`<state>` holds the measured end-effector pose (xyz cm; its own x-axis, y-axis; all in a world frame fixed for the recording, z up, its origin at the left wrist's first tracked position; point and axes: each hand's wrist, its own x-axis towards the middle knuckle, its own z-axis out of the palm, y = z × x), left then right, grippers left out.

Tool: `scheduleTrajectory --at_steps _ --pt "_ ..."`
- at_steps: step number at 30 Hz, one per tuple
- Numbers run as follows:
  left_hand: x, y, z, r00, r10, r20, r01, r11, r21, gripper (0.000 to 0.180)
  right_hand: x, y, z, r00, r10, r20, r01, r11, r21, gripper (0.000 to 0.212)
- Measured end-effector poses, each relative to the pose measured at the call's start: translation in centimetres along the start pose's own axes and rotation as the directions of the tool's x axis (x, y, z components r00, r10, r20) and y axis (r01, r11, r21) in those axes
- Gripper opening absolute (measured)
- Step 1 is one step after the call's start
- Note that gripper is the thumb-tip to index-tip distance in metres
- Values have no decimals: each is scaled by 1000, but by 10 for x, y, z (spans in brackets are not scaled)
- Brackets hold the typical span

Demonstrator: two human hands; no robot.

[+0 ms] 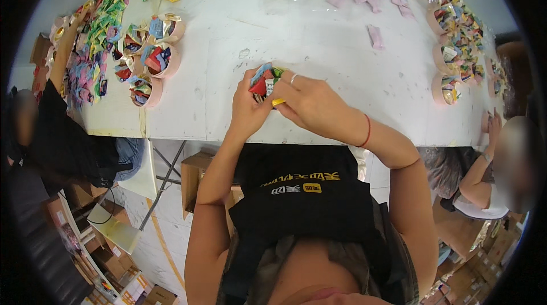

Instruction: The person assembles small candy bouquets by placing individually wrapped candies into small paper cups and securing them with ribbons. The person repeatedly picks candies from the table, arranges them in cups, and ties ribbons around the cups to complete each bouquet.

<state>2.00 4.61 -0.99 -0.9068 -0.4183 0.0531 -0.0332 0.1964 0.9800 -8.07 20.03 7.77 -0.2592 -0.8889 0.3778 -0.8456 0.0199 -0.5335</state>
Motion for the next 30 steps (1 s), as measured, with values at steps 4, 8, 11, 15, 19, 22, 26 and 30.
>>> scheduleTrajectory --at_steps 4,8,11,15,19,22,26,30 --pt "1 0 -1 992 127 21 -128 991 50 57 -6 17 -2 999 -10 43 8 999 50 18" --pt "-3 10 -11 992 -16 124 26 996 -86 55 -22 21 -6 998 5 67 -17 984 175 16" --pt "-5 12 -13 990 -33 138 39 998 -45 54 -31 18 4 998 36 49 -44 984 171 16" --pt "-6 4 -9 992 22 124 -24 1000 12 56 -23 5 19 1000 -24 16 23 997 69 15" --pt "-9 6 -9 993 -15 117 15 1000 2 57 -23 10 21 995 -84 46 86 994 -60 17" --pt "-10 4 -14 991 6 130 -3 1000 -20 57 -30 12 21 995 -101 -3 100 994 -34 23" --pt "-3 10 -48 953 287 -95 -257 935 243 50 -52 19 13 996 -30 -80 22 995 -101 30" --pt "5 -21 -122 759 315 -570 0 875 483 43 -109 16 -24 913 305 -273 -353 924 -148 31"
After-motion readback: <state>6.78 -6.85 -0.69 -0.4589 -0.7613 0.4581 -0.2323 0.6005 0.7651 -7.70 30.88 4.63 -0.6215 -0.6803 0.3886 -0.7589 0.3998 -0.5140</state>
